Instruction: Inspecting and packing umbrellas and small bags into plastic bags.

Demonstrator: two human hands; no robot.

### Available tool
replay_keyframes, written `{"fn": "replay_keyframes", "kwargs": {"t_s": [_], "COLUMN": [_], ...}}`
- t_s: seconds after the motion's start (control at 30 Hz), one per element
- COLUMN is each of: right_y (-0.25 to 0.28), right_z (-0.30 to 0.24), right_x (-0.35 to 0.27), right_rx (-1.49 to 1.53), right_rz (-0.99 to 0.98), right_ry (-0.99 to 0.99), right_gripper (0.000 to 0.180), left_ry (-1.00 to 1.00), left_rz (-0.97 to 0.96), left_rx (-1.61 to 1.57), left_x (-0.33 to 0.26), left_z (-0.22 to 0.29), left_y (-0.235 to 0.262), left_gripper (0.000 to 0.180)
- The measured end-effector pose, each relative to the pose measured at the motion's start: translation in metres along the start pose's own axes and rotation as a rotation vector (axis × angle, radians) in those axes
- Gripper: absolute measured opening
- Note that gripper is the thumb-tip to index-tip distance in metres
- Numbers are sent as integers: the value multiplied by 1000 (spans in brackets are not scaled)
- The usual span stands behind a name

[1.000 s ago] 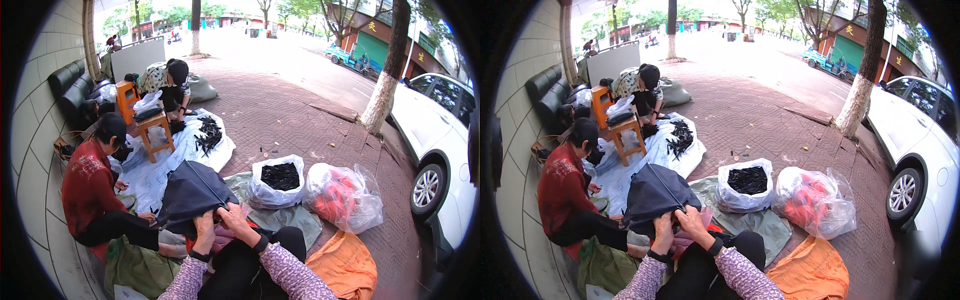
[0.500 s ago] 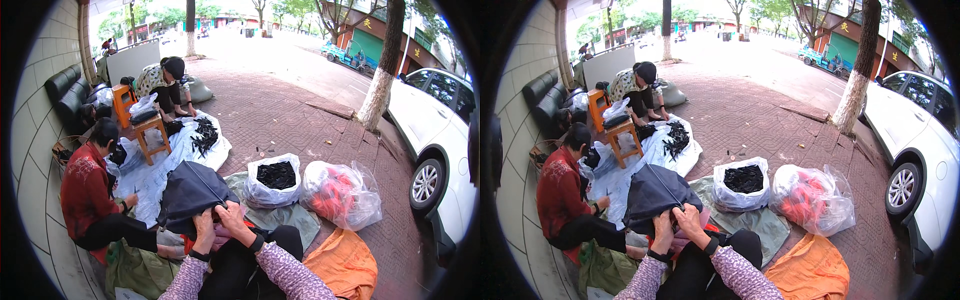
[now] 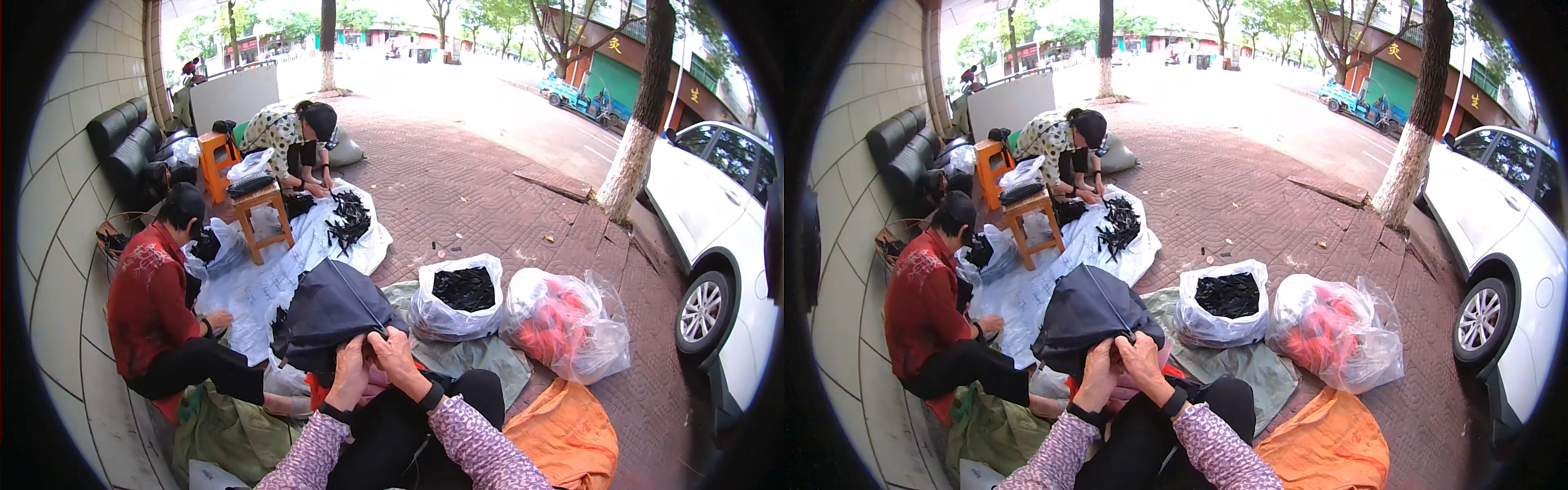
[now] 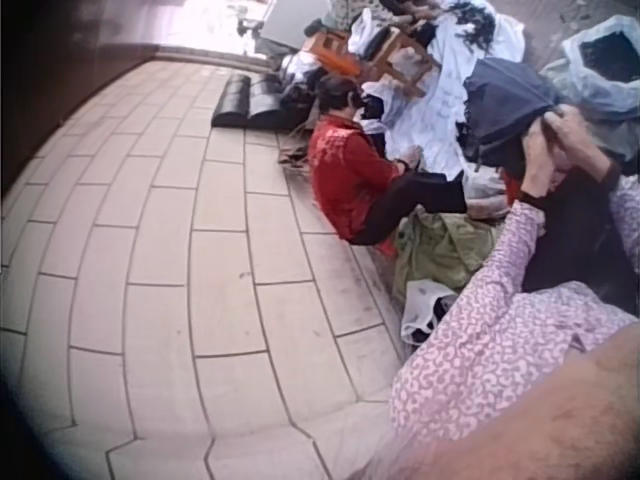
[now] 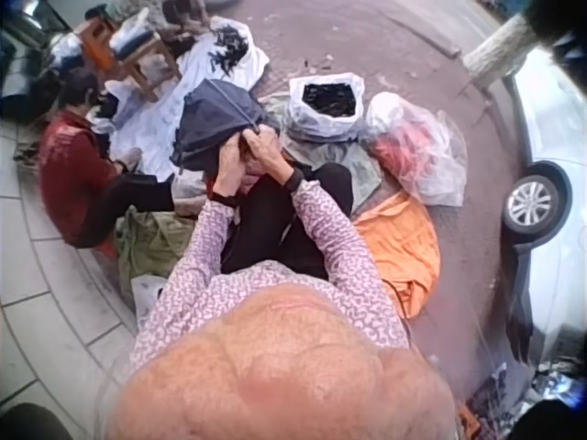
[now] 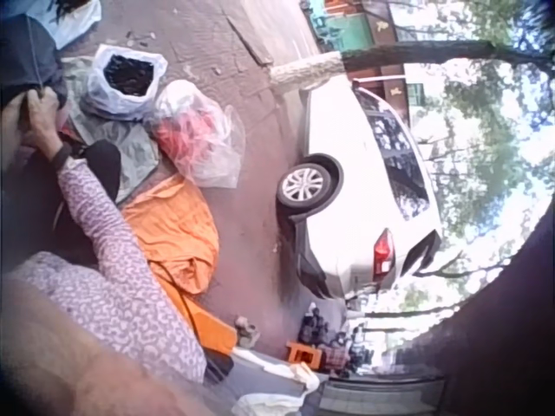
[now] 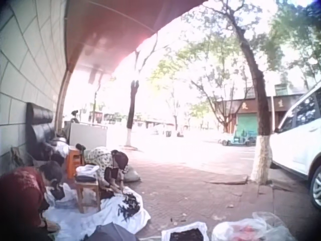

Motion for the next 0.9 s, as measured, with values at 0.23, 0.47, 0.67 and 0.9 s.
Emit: {"fn": "replay_keyframes", "kwargs": {"t_s": [0.23,0.47,0.67,0.9], "right_y": [-4,-9,-9,-9], "right_z": [-14,-9,-4,-8], "right_x": [-8,-10,-9,-8], "right_rx": [264,426,446,415], "right_rz": [-346,-346,-341,-364], "right_ry": [-167,-284,-260,-256], "right_gripper": [35,29,28,32], "left_ry": [-52,42,124,192], "left_rz": [174,58,-5,-10], "left_rx": [-59,-153,-234,-322], "left_x": [7,3,11,10], "left_z": [9,1,-5,1], "left_y": [1,10,18,14], "left_gripper": [14,19,22,18]}}
Point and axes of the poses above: each hand's wrist, its own x-axis towards the middle knuckle, its own y-axis out of the back of the hand, z = x × y, the point moved 3 cm from there along x, towards the middle knuckle, and after that the axes turned 4 degrees about -y, right-handed, at the moved point
